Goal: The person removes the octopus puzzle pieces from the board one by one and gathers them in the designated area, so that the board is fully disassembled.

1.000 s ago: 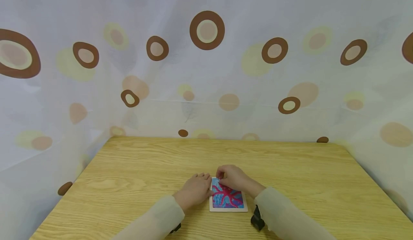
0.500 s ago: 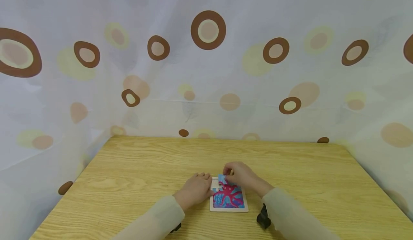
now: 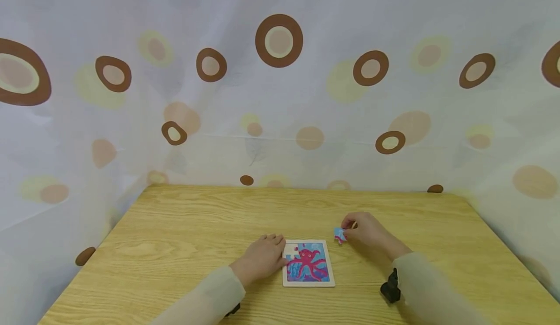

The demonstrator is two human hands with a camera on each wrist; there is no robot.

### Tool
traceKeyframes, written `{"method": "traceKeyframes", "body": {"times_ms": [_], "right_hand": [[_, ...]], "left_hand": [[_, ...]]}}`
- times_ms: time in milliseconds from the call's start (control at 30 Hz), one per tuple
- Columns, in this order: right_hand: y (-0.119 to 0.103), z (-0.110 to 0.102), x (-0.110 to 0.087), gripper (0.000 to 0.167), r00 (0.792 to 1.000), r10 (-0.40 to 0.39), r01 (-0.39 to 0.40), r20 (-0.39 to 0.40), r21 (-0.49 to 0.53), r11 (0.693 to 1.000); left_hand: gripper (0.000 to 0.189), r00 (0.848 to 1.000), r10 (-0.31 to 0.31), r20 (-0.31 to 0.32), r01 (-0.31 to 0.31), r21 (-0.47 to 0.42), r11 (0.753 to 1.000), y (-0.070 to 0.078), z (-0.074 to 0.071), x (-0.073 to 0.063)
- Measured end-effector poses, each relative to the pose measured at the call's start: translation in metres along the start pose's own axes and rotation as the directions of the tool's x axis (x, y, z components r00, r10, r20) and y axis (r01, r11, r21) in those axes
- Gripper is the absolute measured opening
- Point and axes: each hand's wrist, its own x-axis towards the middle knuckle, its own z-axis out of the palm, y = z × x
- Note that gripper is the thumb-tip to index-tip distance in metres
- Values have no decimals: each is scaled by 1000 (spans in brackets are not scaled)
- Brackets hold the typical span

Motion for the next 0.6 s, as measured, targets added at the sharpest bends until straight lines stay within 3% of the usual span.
{"method": "traceKeyframes", "body": {"times_ms": [300,600], "right_hand": [[30,-14,-9,4,1000,-6,7,23,-41,999],[33,-15,-11,5,998,21,-21,52,-14,1000]], "left_hand": [[60,999,17,28,-16,-35,999,-3,-1,-2],[64,998,37,52,-35,-32,999,-6,2,1]]}}
